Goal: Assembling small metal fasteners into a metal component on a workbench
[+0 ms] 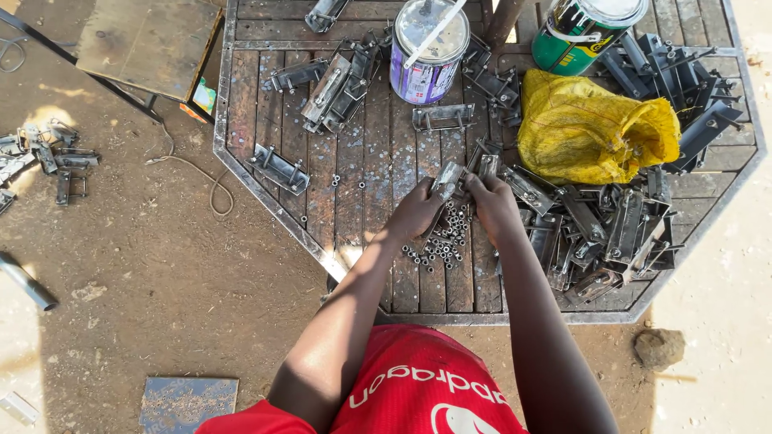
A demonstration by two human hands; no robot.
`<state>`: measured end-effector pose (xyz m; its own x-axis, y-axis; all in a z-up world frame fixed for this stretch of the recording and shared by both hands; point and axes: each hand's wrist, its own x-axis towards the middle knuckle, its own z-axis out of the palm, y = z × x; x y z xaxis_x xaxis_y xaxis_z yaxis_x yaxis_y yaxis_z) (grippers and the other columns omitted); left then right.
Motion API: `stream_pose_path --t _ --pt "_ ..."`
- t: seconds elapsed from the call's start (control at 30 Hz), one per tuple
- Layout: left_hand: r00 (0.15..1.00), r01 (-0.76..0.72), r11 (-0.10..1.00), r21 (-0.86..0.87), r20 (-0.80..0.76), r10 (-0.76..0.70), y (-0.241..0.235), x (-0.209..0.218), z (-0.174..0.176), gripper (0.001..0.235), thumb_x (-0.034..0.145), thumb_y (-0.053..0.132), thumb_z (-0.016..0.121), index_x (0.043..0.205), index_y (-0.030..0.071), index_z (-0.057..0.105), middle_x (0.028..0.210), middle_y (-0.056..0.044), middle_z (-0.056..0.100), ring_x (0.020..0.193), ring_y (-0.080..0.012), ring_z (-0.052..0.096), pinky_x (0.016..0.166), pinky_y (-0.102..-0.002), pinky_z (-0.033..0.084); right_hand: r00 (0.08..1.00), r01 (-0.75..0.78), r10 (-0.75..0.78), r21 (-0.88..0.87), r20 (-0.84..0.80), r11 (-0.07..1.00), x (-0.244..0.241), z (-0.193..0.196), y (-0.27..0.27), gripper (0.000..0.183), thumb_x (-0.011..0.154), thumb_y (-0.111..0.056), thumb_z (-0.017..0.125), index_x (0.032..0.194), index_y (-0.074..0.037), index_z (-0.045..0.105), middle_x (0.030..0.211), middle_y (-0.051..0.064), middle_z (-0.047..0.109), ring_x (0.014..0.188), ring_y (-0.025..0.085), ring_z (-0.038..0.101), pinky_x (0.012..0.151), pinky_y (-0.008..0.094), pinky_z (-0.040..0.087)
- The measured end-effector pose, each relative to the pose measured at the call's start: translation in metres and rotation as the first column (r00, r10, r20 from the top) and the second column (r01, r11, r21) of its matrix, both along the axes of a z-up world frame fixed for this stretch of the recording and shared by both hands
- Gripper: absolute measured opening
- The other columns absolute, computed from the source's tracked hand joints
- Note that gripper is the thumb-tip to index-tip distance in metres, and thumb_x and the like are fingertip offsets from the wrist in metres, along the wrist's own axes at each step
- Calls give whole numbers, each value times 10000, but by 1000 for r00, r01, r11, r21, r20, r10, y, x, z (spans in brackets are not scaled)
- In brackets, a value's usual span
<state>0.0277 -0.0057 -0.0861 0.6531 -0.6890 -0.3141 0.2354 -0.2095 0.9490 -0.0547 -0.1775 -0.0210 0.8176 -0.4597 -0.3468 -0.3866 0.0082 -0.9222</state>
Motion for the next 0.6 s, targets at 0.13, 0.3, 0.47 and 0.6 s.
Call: stream_pose_path --t 0.13,0.3,0.47,0.6 --pt "996 -28 999 -46 -81 24 3 6 -17 600 1094 487 479 1410 -13 379 929 -200 696 784 -271 750 777 -455 657 989 -32 28 24 145 999 -6 22 10 272 895 -70 741 1130 -29 611 860 75 589 719 128 589 584 217 501" --pt "998 -35 999 -13 -56 34 2 6 -22 665 1107 478 452 1494 -39 294 1026 -234 700 846 -286 759 872 -519 643 997 13 -23 126 74 992 -1 1 5 255 1056 -240 638 1106 9 611 753 80 608 565 113 591 463 222 482" --pt "1000 -4 997 80 -17 6 10 -5 22 657 1092 498 411 1485 -18 302 1236 -262 559 1127 -401 572 987 -583 493 992 -27 9 148 123 989 -1 19 15 331 946 -143 739 1168 -2 538 936 95 574 778 153 645 656 275 601" --pt "997 -18 999 -31 -73 15 5 3 -16 508 1106 429 457 1347 -17 418 934 -204 686 808 -282 750 774 -445 678 1000 -11 13 138 -17 990 3 -14 -4 403 1096 -400 598 1138 -1 564 829 113 611 625 176 659 511 304 585"
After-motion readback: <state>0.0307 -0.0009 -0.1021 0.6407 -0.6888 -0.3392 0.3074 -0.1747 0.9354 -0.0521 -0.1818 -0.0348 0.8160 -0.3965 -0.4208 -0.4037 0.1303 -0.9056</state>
